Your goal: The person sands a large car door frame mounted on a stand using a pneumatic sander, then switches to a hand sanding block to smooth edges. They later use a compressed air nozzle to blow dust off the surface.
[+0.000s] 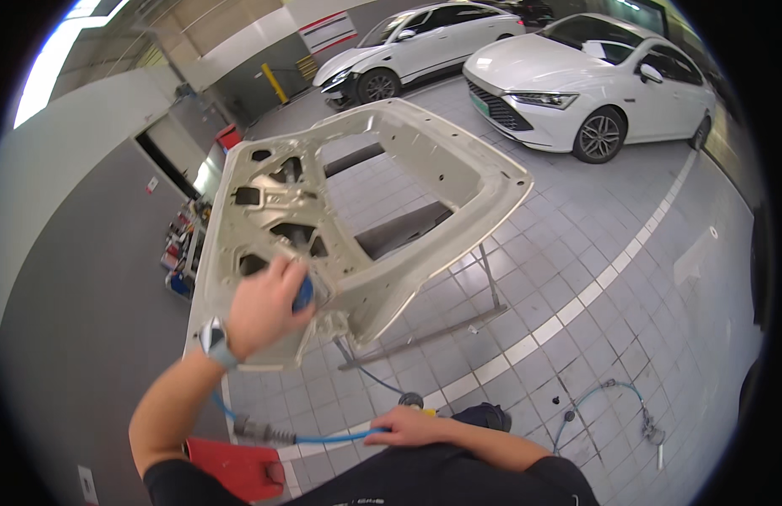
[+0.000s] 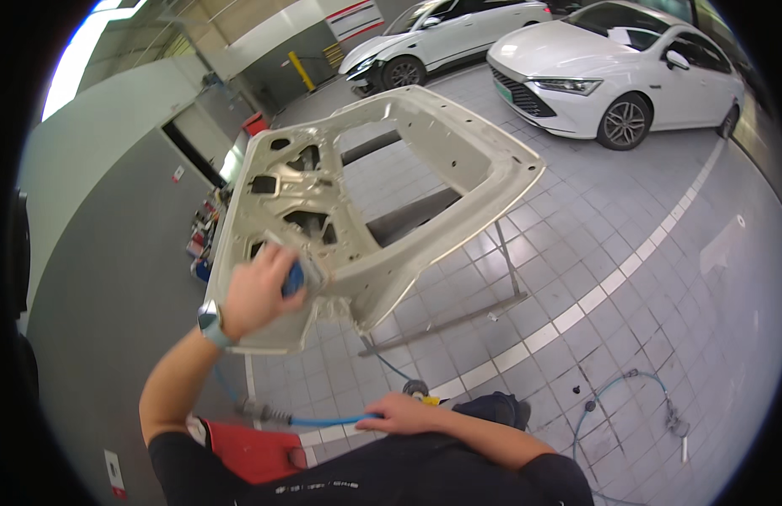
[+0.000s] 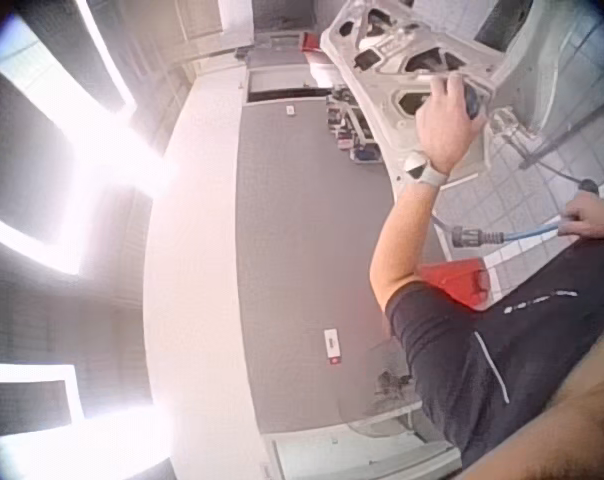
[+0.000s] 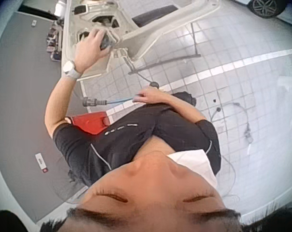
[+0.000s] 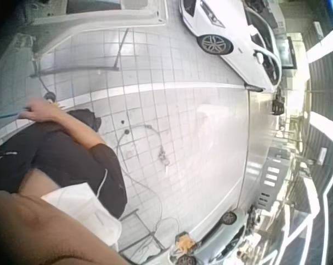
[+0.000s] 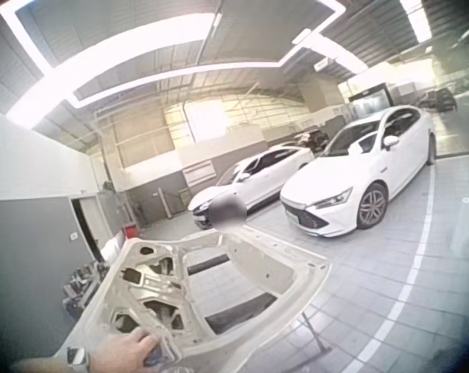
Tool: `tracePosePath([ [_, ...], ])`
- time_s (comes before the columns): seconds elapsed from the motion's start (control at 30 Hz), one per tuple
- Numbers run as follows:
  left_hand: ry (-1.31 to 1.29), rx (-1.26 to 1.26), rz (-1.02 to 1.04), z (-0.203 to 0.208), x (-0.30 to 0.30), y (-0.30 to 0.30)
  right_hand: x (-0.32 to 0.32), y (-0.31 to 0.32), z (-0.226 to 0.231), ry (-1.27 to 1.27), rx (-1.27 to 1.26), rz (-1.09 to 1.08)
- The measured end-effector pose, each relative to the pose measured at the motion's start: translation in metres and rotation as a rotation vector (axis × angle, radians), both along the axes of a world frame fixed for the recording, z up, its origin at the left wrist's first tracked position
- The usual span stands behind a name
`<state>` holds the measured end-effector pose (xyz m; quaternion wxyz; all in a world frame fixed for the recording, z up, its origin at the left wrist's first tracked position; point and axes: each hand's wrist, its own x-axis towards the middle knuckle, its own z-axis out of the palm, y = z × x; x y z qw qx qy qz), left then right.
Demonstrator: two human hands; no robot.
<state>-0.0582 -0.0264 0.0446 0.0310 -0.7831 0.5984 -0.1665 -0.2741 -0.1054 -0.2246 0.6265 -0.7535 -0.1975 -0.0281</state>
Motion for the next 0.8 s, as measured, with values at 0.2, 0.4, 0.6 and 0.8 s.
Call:
tracePosePath([
  [0.2, 0.095, 0.13, 0.087, -0.025, -0.005, -0.049, 0.026, -0.066, 0.041, 0.043, -0.025, 0.148],
  [0.4, 0.208, 0.218, 0.013, -0.046, 0.017, -0.184, 0.026, -0.19, 0.039, 0.063, 0.033, 0.14],
  [0.6, 0.18, 0.515, -0.347, -0.063, 0.025, -0.384, 0.029, -0.332, 0.046, -0.037, 0.267, 0.154],
  [0.8, 0.092, 0.779, -0.625, -0.089, 0.031, -0.548, 0.031, -0.405, 0.057, 0.023, 0.473, -0.035],
])
